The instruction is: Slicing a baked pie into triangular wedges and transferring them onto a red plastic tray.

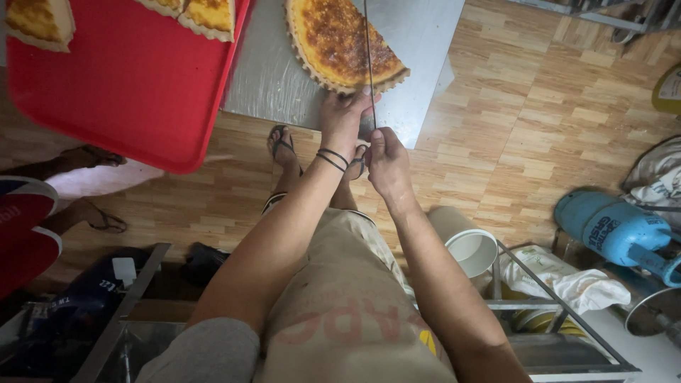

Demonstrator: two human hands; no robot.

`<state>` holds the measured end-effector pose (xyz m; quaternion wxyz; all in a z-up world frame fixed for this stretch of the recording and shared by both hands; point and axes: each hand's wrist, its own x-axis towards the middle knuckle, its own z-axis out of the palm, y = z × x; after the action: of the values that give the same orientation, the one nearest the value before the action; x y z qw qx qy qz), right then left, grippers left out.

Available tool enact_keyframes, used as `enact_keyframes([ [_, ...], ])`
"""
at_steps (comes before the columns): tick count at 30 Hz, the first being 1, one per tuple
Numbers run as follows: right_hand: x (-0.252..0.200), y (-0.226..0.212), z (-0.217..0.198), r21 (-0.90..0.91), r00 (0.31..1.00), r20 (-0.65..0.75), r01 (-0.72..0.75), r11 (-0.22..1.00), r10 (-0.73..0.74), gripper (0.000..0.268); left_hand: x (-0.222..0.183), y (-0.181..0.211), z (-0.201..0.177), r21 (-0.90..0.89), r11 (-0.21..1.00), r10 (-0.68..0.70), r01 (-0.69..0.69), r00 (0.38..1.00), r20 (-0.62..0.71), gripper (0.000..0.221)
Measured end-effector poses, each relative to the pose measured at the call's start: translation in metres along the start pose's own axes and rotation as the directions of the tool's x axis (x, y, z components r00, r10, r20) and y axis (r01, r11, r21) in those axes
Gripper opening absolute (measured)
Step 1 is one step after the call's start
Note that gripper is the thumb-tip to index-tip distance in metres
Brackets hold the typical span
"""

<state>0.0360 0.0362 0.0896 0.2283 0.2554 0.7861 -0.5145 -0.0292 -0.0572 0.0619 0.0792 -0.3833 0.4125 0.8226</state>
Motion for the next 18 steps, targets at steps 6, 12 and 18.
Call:
enact_keyframes([
  [6,0.008,0.012,0.002,-0.005,1.0,-0.003,0.02,1.0,-0.02,0.036,0.002,-0.002,0.0,0.009,1.0,0.016,-0.016,1.0,0.015,0.04],
  [12,0.01,0.017,0.001,-0.004,1.0,0.006,0.025,1.0,-0.025,0.036,0.003,-0.006,-0.002,0.022,1.0,0.011,-0.012,1.0,0.029,0.042],
  [18,0.006,0.009,-0.001,-0.016,1.0,0.008,0.024,1.0,-0.024,0.037,0.008,-0.014,-0.008,0.027,1.0,0.014,-0.015,1.0,0.027,0.043],
])
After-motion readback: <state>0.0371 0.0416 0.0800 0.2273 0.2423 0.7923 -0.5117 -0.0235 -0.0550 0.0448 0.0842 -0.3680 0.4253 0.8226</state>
